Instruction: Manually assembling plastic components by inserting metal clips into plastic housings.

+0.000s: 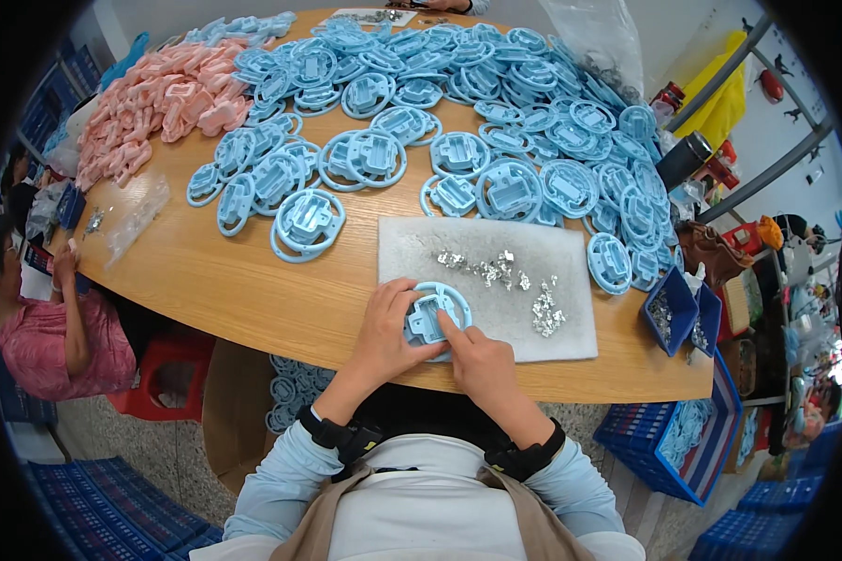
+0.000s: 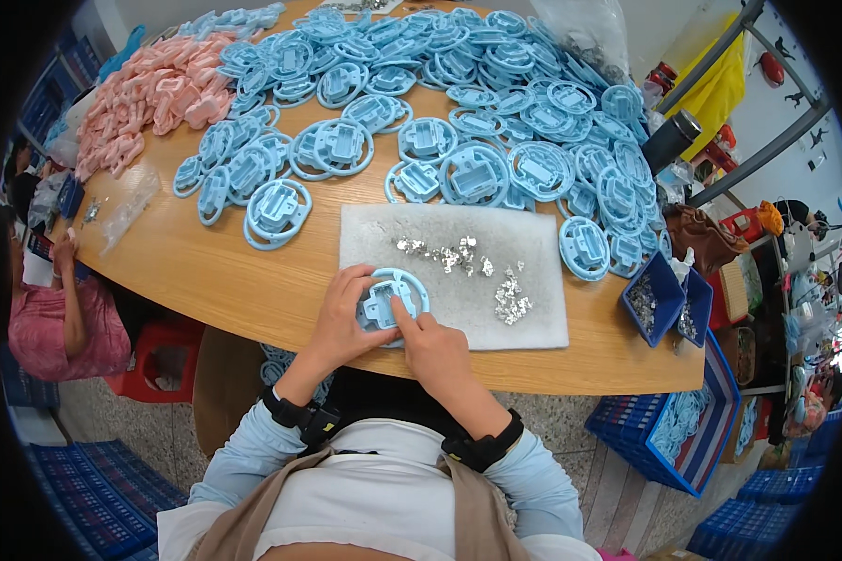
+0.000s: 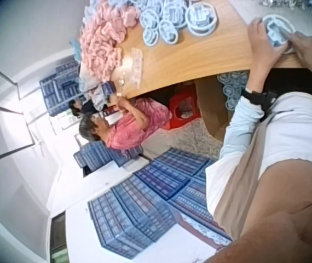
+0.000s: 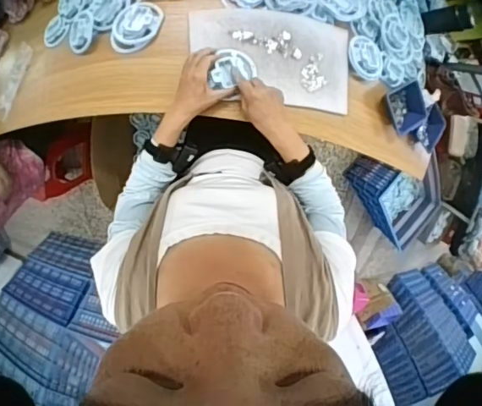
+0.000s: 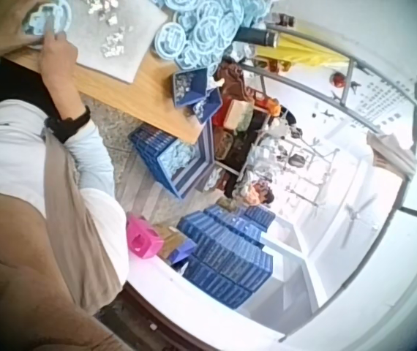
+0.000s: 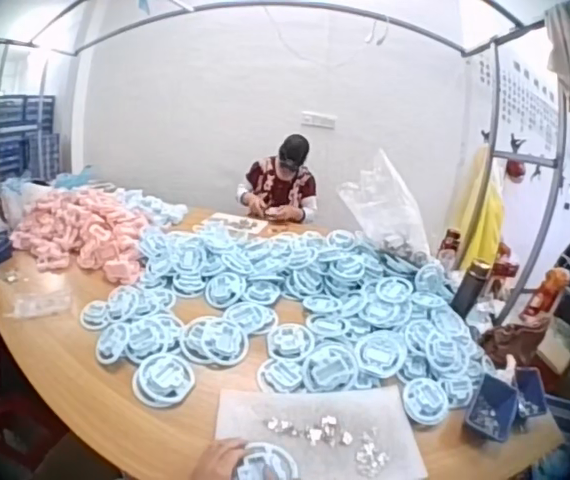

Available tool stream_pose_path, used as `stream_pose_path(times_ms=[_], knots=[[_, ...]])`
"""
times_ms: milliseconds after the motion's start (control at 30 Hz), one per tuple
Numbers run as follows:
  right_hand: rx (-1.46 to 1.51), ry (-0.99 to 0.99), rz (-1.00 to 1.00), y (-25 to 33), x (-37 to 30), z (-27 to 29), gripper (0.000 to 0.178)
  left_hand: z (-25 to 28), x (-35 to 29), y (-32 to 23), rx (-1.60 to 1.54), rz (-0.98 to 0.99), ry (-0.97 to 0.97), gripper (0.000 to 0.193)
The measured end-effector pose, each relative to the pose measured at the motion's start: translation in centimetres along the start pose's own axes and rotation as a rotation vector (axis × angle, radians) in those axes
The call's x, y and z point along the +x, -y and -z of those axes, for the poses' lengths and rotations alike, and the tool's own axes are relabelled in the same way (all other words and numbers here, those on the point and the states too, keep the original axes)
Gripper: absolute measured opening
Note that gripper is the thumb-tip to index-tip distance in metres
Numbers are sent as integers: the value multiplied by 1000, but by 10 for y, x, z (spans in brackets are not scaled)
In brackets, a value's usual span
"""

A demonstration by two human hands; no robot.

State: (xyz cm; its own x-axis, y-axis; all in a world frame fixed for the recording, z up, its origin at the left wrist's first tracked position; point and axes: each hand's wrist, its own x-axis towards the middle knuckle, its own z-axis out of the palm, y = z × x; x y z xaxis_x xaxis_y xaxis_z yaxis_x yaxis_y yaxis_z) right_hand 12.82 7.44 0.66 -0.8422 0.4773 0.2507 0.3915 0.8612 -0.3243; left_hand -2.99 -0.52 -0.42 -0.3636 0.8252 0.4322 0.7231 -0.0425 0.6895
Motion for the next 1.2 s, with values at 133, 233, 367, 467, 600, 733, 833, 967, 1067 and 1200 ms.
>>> stream_pose_path(times_ms=[133, 233, 367, 467, 600, 733, 833, 967, 1067, 1200], knots=[[-19, -25, 36, 2, 2, 4, 52, -2, 0, 2, -28, 14, -1, 58], [-57, -11, 53, 4, 3, 9, 51, -2, -1, 2, -25, 12, -3, 58], [-113, -54, 136, 5, 6, 11, 49, -3, -2, 2, -31, 2, -21, 57], [-218, -25, 168, 13, 7, 15, 48, -3, 0, 3, -16, -11, -24, 55], [-403, 52, 174, 27, 7, 12, 47, -4, -1, 3, 4, -13, -35, 52], [-464, 50, 161, 31, 9, 7, 46, -6, -1, 10, 21, -29, -45, 53], [-337, 21, 156, 18, 9, 8, 47, -2, -1, 3, 34, -14, -29, 52], [-293, -3, 152, 16, 5, 9, 48, -4, -1, 8, 14, -23, -29, 56], [-280, -11, 161, 17, 4, 7, 49, -5, -3, 7, 11, -15, -23, 54], [-332, 27, 183, 21, 5, 4, 47, -7, -7, 9, 18, -11, -23, 54]])
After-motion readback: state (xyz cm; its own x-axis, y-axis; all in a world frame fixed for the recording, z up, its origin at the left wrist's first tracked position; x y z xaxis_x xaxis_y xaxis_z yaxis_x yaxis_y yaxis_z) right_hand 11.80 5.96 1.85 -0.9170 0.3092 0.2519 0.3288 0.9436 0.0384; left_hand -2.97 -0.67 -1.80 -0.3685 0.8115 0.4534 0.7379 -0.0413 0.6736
